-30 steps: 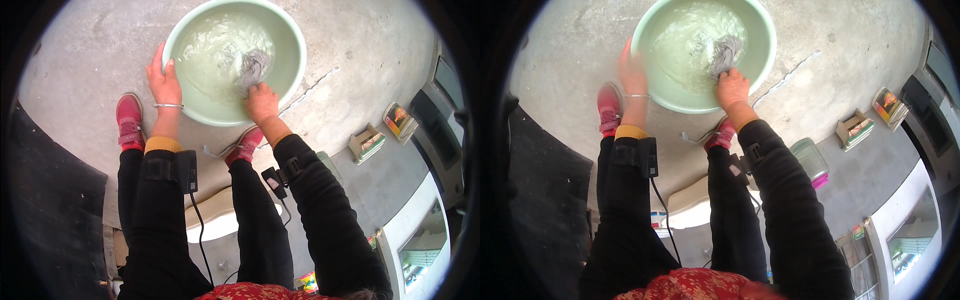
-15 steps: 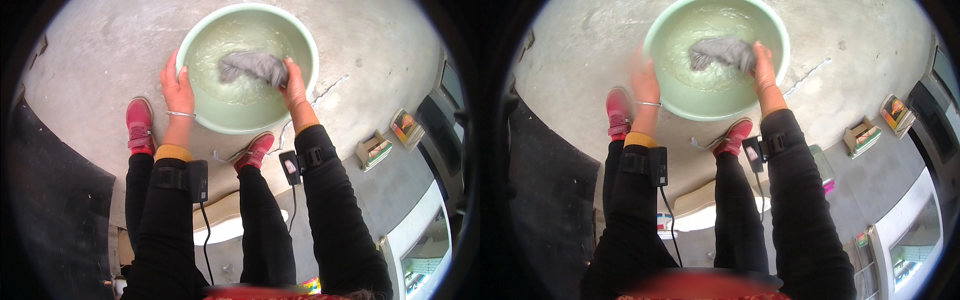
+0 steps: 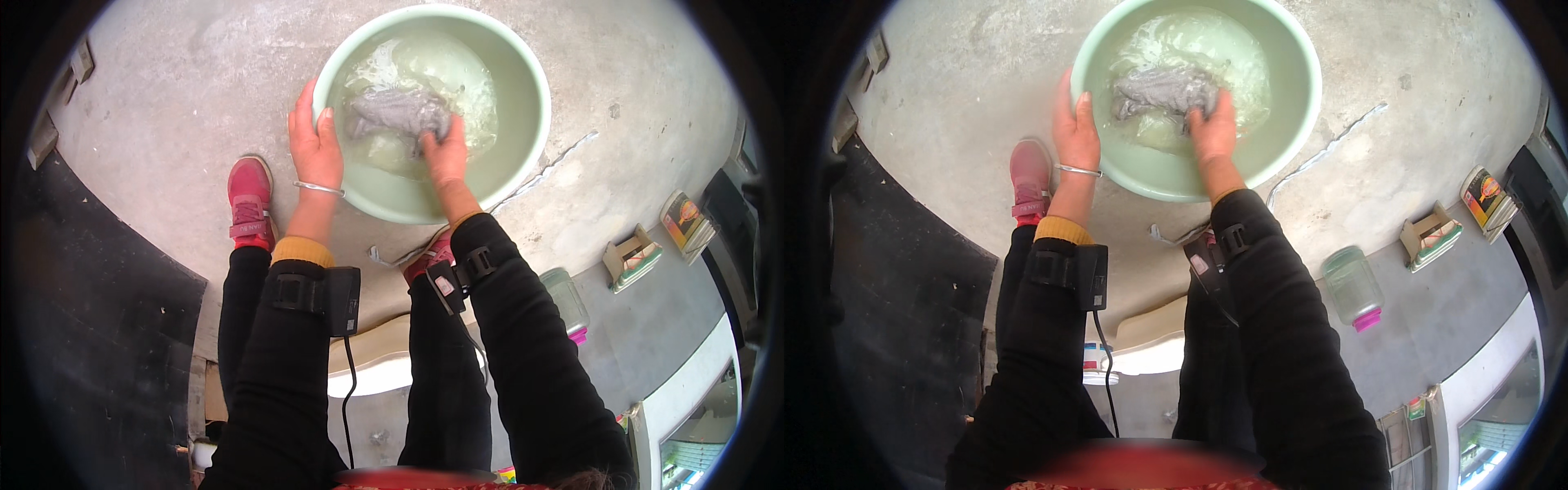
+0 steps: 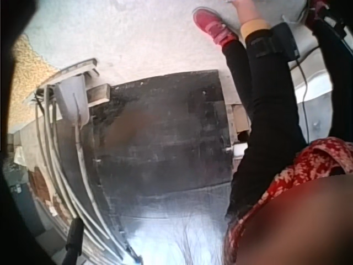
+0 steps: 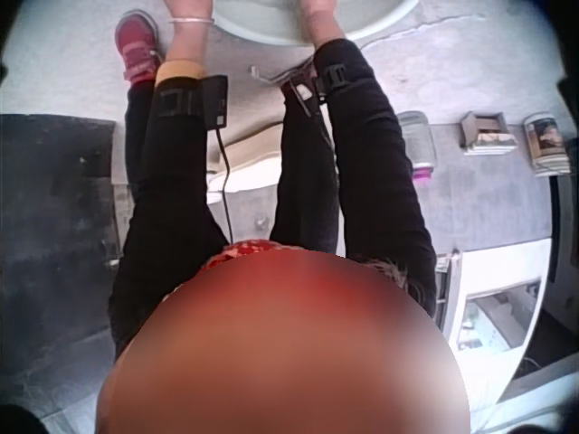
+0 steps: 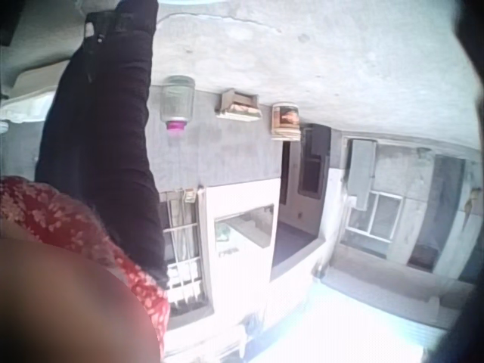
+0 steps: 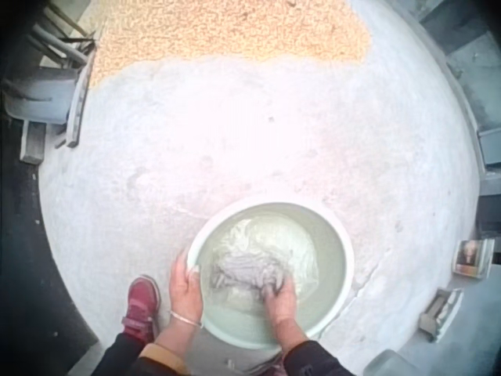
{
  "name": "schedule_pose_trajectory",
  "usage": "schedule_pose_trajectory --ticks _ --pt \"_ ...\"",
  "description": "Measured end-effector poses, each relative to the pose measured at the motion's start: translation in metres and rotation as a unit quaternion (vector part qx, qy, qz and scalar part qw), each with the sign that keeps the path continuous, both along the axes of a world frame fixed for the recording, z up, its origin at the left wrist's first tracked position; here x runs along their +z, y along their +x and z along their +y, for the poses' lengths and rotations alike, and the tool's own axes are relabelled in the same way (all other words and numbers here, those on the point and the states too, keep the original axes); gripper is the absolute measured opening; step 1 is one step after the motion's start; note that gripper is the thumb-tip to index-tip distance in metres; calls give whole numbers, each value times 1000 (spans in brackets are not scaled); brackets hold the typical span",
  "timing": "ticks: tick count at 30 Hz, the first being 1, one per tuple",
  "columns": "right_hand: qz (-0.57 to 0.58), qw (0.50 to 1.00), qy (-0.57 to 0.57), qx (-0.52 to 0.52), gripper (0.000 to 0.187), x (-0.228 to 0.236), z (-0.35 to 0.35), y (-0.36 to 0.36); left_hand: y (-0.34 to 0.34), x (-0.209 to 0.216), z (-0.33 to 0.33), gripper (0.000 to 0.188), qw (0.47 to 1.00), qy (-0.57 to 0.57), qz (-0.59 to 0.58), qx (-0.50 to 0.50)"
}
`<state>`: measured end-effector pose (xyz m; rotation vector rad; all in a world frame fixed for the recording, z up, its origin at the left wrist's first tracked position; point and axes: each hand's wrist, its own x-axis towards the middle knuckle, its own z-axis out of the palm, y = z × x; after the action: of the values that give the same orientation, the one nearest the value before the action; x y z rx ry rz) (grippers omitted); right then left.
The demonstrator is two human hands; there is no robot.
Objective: The person fills a basin with water, washes a gray cloth by hand, wrings it out, and uses it to wipe a countertop and sink. They repeat the washing and wringing steps, then refill the basin.
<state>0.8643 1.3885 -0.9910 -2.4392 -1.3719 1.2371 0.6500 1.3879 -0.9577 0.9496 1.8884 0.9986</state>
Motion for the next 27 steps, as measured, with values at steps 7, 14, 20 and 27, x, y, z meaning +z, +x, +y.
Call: schedule_pose_trajectory --ticks 7,14,20,27 --pt "168 953 -46 -249 30 11 24 23 1 -1 0 46 1000 4 -11 6" --pt "397 814 65 -418 38 106 79 20 2 4 2 47 1000 -9 -23 16" --pt "456 776 161 -405 31 116 136 -23 3 7 4 48 1000 -1 -24 19" --pt "472 850 51 -227 19 109 103 -110 -1 1 -1 44 999 -12 -34 3"
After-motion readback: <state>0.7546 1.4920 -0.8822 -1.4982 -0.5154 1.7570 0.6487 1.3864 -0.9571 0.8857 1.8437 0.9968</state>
